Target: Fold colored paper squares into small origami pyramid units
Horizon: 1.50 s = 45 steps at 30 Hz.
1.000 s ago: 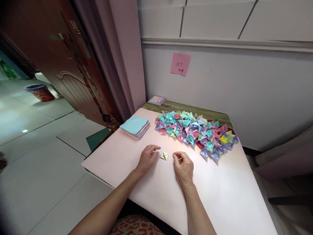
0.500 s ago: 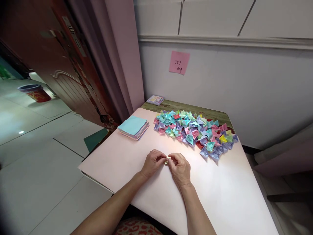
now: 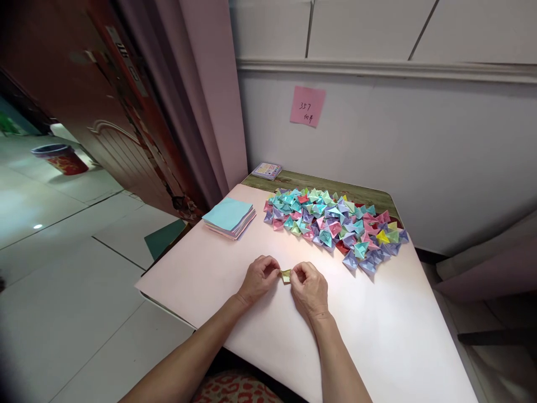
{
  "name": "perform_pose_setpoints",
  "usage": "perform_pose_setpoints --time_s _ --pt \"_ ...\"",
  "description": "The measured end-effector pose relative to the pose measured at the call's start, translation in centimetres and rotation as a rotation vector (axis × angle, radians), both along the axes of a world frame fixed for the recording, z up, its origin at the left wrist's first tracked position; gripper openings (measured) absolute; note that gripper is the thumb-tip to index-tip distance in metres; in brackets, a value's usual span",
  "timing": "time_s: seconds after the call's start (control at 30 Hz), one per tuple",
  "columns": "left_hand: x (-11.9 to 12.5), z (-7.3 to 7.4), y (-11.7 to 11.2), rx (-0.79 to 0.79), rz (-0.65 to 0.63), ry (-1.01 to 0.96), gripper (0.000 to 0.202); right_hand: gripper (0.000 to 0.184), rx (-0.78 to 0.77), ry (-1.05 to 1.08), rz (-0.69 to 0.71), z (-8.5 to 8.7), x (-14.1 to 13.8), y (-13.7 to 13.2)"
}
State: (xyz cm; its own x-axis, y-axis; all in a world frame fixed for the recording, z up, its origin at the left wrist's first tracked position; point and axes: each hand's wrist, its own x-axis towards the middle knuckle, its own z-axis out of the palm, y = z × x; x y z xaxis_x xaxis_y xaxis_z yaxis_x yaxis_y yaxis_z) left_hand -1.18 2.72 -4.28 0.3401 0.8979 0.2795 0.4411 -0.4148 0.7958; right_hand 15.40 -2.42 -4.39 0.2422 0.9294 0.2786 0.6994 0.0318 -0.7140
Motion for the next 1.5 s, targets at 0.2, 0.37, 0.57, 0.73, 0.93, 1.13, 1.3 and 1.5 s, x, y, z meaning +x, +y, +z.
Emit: perform_pose_setpoints --time_s 0.2,0.37,0.57,0.73,0.93,1.13,1.3,1.5 --pt "-0.1 0.2 -0.1 0.058 -0.088 0.015 0.024 0.013 -0.018 -0.038 0.052 0.2 0.4 -0.2" --pt "0.1 0.8 -0.6 0.136 -0.136 0.079 0.022 0.015 0.021 -0.03 0.135 0.1 0.7 -0.3" --pt "0.6 0.6 -0.4 0.151 -0.165 0.137 0.01 0.015 0.051 -0.045 0.181 0.1 0.6 -0.3" --pt "0.5 0.5 -0.5 0.139 -0.108 0.143 0.009 0.013 0.033 -0.048 0.167 0.4 1.2 -0.5" --pt "0.5 1.8 -0.8 0.108 -0.107 0.251 0.003 0.005 -0.012 -0.021 0.162 0.6 1.7 -0.7" --pt "0.6 2.9 -0.7 0.083 -0.112 0.409 0.01 0.018 0.019 -0.005 0.219 0.8 1.6 -0.7" --pt "1.2 3.6 -1.1 0.077 -0.091 0.544 0.016 0.023 0.038 -0.116 0.224 1.1 1.5 -0.8" --pt "1.7 4.6 -1.1 0.018 -0.098 0.681 0.019 0.018 0.056 -0.284 0.25 1.2 1.3 -1.1"
